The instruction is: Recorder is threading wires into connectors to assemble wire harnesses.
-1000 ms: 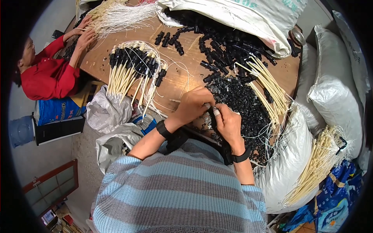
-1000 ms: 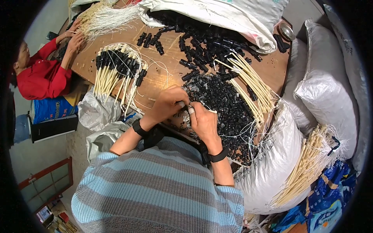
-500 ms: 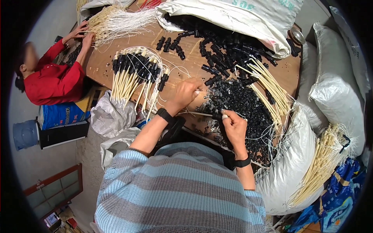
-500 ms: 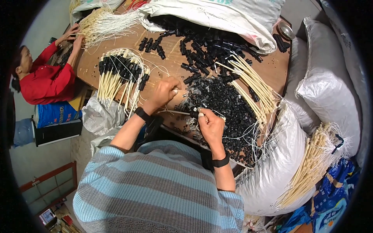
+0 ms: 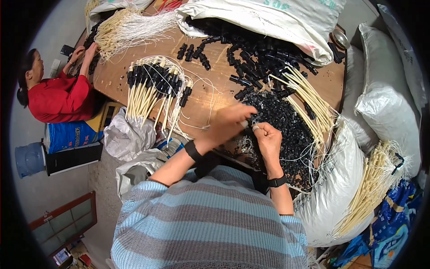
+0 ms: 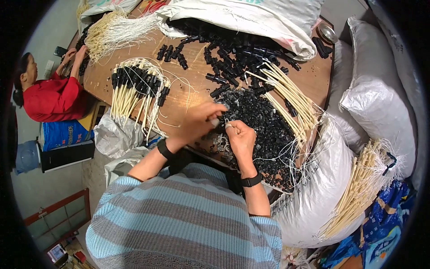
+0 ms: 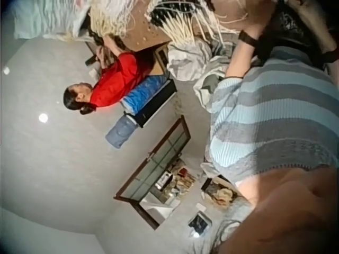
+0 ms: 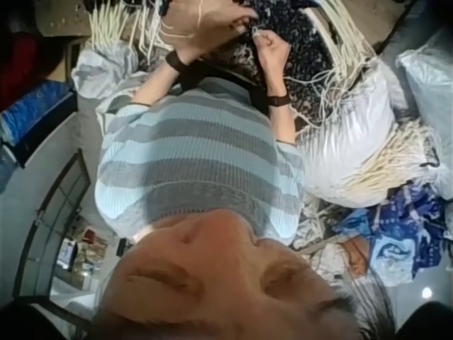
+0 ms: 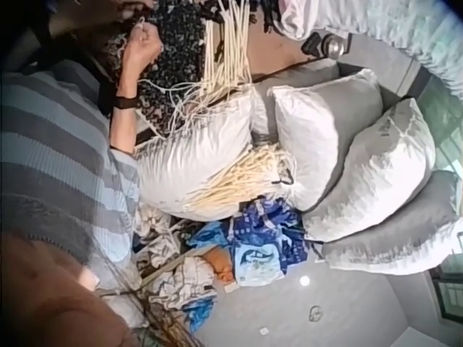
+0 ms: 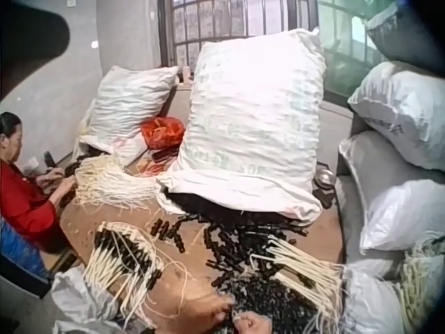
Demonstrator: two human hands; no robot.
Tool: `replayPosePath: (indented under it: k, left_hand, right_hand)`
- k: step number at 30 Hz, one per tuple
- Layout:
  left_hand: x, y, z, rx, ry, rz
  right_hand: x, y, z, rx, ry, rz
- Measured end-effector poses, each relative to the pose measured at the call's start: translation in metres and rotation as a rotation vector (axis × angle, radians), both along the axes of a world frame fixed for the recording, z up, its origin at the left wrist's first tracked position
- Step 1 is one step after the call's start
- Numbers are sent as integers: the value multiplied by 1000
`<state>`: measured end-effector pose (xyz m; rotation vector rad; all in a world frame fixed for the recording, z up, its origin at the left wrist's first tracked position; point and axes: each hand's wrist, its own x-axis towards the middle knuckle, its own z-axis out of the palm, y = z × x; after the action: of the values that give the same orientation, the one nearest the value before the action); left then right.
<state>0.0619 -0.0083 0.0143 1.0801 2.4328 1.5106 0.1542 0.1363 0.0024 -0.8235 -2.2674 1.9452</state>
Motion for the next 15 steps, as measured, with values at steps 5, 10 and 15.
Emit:
replayPosePath:
  k: [5,10,15]
  left_hand:
    - [13,14,-3,-26,234,47]
    - [12,16,2,62,120,94]
    - [11,9,-11,-70,-9,118]
  right_hand:
    - [-4,-6,8,-335,121,34]
    - [-4,-6,1,-396,171,-26]
    - [-1,-9,4,-189,160,-14]
